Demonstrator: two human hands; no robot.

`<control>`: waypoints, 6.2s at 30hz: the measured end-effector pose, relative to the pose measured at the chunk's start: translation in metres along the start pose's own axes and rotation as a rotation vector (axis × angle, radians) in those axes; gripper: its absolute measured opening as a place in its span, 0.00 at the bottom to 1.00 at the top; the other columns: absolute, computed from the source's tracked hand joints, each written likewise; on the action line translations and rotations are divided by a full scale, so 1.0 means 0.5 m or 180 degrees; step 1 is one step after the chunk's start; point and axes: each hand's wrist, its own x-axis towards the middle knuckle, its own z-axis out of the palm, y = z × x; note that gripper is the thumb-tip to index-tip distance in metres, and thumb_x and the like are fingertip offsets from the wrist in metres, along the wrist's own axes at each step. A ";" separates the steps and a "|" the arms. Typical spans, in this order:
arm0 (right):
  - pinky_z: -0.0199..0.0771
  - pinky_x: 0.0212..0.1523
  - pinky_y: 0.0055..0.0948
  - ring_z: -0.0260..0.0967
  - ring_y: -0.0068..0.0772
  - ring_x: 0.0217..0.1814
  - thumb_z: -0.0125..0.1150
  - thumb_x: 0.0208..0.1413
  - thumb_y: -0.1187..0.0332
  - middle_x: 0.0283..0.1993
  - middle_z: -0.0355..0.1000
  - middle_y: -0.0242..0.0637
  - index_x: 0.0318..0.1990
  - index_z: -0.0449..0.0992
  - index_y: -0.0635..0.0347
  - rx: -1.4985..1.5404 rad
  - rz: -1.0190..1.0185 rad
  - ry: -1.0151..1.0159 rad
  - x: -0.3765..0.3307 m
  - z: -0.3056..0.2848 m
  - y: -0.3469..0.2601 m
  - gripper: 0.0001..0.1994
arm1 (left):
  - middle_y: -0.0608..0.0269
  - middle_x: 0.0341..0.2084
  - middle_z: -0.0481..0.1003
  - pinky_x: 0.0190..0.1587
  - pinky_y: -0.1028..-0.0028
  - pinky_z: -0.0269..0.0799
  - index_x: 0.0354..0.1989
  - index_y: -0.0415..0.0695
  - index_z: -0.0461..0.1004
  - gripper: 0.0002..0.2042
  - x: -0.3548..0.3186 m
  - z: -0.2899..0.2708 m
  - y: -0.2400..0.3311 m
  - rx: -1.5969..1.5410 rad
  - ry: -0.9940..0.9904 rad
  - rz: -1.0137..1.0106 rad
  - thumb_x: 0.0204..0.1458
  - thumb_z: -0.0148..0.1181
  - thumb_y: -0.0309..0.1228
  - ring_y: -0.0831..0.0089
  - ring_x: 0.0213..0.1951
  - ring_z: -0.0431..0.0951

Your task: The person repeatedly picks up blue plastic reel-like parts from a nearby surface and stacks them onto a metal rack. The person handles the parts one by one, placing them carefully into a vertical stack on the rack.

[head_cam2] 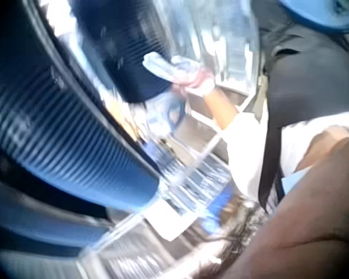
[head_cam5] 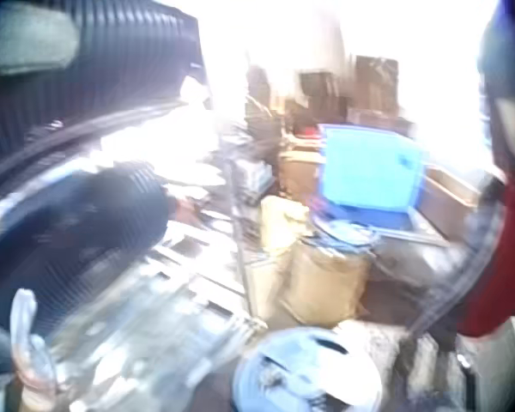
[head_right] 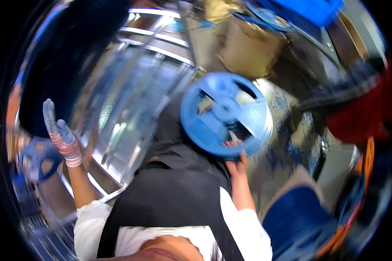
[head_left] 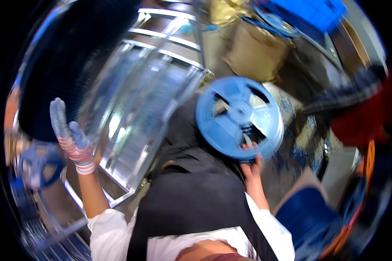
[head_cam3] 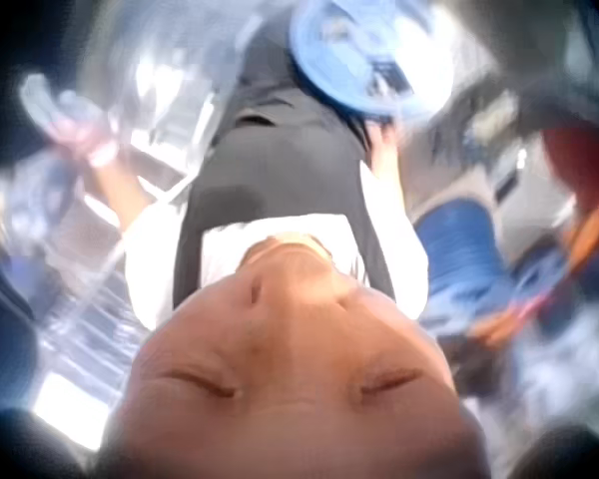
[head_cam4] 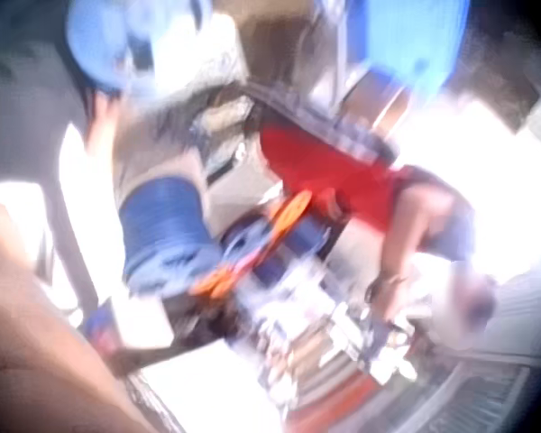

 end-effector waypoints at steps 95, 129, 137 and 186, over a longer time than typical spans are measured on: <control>0.53 0.67 0.48 0.54 0.50 0.67 0.42 0.55 0.37 0.65 0.56 0.50 0.66 0.51 0.53 0.0264 0.0103 0.0073 0.007 0.050 0.002 0.38 | 0.42 0.52 0.64 0.56 0.58 0.62 0.68 0.54 0.47 0.48 -0.225 0.546 0.490 -0.0245 -0.4477 -0.0295 0.37 0.68 0.46 0.48 0.53 0.66; 0.60 0.35 0.30 0.54 0.23 0.24 0.39 0.60 0.41 0.19 0.58 0.27 0.53 0.70 0.51 0.1268 -0.0339 0.0470 0.008 0.036 -0.011 0.27 | 0.60 0.38 0.68 0.59 0.63 0.61 0.45 0.41 0.64 0.28 -0.213 0.424 0.241 -0.7811 -0.2292 -0.4394 0.45 0.63 0.50 0.66 0.47 0.69; 0.58 0.33 0.27 0.52 0.21 0.19 0.37 0.64 0.49 0.15 0.56 0.27 0.49 0.74 0.52 0.1309 -0.0301 0.0445 0.008 0.031 -0.013 0.22 | 0.57 0.42 0.67 0.58 0.61 0.62 0.51 0.38 0.64 0.32 -0.226 0.386 0.210 -0.7631 -0.2154 -0.4039 0.45 0.59 0.52 0.62 0.48 0.69; 0.59 0.60 0.31 0.64 0.31 0.57 0.51 0.57 0.71 0.56 0.67 0.39 0.55 0.67 0.68 -0.0816 0.0438 0.0379 -0.012 0.076 0.017 0.18 | 0.40 0.46 0.70 0.52 0.60 0.67 0.68 0.64 0.46 0.49 -0.180 0.594 0.452 -0.0384 -0.4793 0.0361 0.33 0.67 0.39 0.49 0.48 0.73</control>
